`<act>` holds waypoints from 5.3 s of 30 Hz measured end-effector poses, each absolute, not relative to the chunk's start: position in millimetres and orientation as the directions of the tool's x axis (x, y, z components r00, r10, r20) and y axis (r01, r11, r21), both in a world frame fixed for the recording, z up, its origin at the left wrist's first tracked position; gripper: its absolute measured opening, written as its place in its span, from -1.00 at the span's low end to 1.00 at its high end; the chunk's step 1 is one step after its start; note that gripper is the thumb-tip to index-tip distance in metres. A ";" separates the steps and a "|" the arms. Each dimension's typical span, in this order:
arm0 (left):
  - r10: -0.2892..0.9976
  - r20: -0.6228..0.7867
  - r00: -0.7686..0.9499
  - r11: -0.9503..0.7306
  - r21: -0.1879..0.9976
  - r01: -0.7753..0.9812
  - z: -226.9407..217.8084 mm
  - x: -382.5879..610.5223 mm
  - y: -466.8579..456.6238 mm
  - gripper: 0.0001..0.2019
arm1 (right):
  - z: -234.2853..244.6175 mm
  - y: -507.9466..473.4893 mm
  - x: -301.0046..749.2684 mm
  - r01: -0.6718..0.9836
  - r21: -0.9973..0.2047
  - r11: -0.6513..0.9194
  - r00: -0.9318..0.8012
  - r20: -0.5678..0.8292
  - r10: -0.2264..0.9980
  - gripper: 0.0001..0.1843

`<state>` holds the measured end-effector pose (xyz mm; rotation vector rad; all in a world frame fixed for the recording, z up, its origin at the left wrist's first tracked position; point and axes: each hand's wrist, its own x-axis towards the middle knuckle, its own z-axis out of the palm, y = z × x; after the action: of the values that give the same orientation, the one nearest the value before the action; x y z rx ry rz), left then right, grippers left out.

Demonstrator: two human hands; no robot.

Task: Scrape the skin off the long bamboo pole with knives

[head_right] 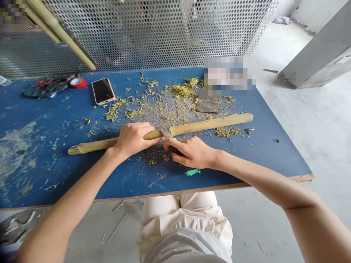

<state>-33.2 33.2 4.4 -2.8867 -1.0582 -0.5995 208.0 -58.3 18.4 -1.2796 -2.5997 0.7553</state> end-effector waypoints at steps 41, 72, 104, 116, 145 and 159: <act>0.628 0.364 0.687 -0.766 0.133 0.629 4.3 -33.1 32.5 -0.44 | 16.5 -62.0 200.2 0.743 -0.459 0.487 -0.578 -0.074 0.812 -0.65; 0.604 0.356 0.713 -0.777 0.062 0.627 3.2 -33.9 33.0 -0.39 | 15.4 -59.7 204.5 0.722 -0.511 0.466 -0.569 -0.055 0.821 -0.65; 0.687 0.452 0.569 -0.684 0.135 0.717 12.7 -40.3 41.9 -0.59 | 17.8 -45.4 223.0 0.849 -0.406 0.338 -0.306 0.144 0.941 -0.15; 0.700 0.392 0.596 -0.681 0.117 0.723 9.5 -40.2 44.3 -0.73 | 2.3 -42.4 217.6 0.869 -0.331 0.368 -0.308 0.219 0.926 -0.45; 0.756 0.295 0.584 -0.636 0.124 0.762 -4.0 -45.9 59.5 -0.52 | -2.8 -42.8 216.6 0.872 -0.257 0.416 -0.375 0.196 0.906 -0.54; 0.763 0.339 0.550 -0.616 0.127 0.777 -7.5 -49.9 65.3 -0.67 | -1.9 -42.5 217.5 0.834 -0.301 0.463 -0.408 0.228 0.884 -0.59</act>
<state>-49.9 65.3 -7.5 -2.7328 -1.3585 -0.5685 217.5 -42.5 -1.9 -1.4516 -2.3633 0.1977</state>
